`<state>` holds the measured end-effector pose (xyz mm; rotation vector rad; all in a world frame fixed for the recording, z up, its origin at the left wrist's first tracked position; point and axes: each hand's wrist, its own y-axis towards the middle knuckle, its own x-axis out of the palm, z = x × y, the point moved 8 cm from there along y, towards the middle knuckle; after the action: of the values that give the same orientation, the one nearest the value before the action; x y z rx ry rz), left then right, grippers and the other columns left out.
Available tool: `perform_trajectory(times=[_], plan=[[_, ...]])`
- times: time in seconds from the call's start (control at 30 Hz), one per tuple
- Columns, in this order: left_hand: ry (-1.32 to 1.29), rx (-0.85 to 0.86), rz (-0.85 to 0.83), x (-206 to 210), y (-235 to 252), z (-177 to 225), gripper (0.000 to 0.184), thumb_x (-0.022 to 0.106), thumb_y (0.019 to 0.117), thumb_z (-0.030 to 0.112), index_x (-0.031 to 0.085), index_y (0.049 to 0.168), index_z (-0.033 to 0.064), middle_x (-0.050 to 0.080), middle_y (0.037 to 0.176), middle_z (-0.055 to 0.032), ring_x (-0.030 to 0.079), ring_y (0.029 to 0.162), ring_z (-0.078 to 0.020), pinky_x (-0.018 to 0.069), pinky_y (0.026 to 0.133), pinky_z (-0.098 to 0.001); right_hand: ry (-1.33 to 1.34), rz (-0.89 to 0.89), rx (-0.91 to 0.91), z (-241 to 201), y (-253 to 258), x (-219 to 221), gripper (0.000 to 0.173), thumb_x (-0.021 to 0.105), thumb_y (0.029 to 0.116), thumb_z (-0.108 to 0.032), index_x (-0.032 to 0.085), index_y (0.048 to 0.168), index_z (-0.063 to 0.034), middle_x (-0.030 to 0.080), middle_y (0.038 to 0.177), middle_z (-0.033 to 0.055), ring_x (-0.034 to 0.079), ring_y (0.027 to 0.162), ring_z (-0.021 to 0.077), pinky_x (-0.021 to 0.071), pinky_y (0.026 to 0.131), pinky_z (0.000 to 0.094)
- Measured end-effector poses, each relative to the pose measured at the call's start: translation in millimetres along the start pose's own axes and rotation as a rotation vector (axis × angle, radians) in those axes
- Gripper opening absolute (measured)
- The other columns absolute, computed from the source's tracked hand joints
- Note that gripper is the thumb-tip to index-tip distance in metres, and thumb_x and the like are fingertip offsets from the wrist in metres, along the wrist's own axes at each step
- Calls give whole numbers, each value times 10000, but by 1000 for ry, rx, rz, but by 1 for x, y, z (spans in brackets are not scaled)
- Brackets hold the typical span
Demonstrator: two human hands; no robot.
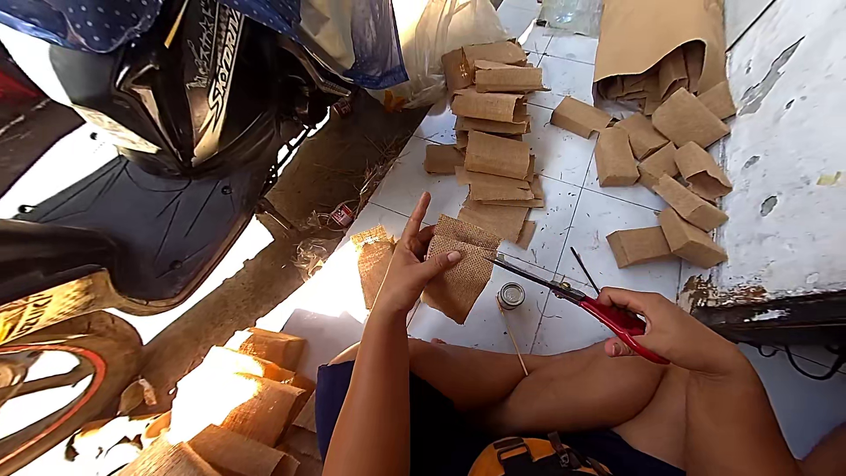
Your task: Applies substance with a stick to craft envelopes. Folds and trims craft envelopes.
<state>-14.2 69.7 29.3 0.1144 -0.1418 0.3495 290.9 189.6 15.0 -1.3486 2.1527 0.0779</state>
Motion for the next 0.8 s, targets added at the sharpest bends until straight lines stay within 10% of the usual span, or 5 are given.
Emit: perform_trajectory(times=[0.8], plan=[[16,67,-58,-8,-3,-3,1033,825,804,195,202,1627,231,695,1220,-11,714,993,-103,603,861,-271,-30,69,-18,-7,1,3,382,864,699,-413,640,866,-154,553,698,-121,502,618,-70,392,554,116]])
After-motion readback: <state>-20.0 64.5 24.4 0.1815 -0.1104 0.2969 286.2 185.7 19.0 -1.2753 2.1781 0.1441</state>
